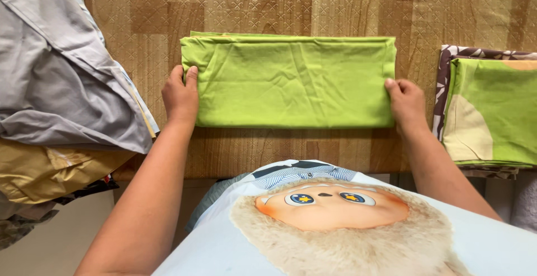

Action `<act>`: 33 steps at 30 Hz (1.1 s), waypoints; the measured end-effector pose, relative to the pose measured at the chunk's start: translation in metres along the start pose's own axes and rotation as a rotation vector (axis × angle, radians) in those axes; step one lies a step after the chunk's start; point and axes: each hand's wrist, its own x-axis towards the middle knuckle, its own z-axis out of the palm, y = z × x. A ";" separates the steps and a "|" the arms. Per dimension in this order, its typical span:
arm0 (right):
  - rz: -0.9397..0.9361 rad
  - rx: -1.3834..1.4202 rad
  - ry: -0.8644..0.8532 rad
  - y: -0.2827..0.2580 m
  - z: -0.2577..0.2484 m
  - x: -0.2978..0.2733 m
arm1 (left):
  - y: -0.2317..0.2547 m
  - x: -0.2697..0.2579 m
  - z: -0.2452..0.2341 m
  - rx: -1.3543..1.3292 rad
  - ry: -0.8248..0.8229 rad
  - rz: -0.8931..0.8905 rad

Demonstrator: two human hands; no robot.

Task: The person folds several pieces of bedding on a table, including a green sheet with a circle pattern, a gray sheet, a yellow sheet with floral motifs, and a blue checkered sheet. Each item is smoothed, folded in half multiple times, and stacked on the right side of the table.

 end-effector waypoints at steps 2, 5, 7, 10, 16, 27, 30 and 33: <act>-0.022 0.157 0.003 0.011 0.000 -0.003 | 0.005 0.003 -0.003 0.032 -0.053 -0.012; -0.075 -0.030 0.073 0.003 0.002 0.013 | 0.016 0.018 -0.003 -0.069 0.003 0.091; -0.126 0.019 0.045 -0.007 0.006 0.026 | 0.023 0.029 0.000 -0.089 0.038 0.092; -0.169 0.031 0.091 -0.013 0.008 0.031 | 0.033 0.039 0.006 -0.141 0.114 0.128; -0.144 0.092 0.152 -0.008 0.013 0.021 | 0.032 0.050 0.015 -0.155 0.182 0.114; 0.114 -0.071 -0.061 0.000 -0.023 -0.014 | 0.009 -0.001 -0.002 -0.074 0.045 0.019; 0.166 -0.058 -0.046 -0.001 -0.025 -0.003 | 0.014 -0.006 -0.004 -0.038 0.014 -0.043; 0.059 -0.047 0.010 -0.010 -0.016 0.024 | 0.028 0.010 -0.002 -0.046 0.025 -0.016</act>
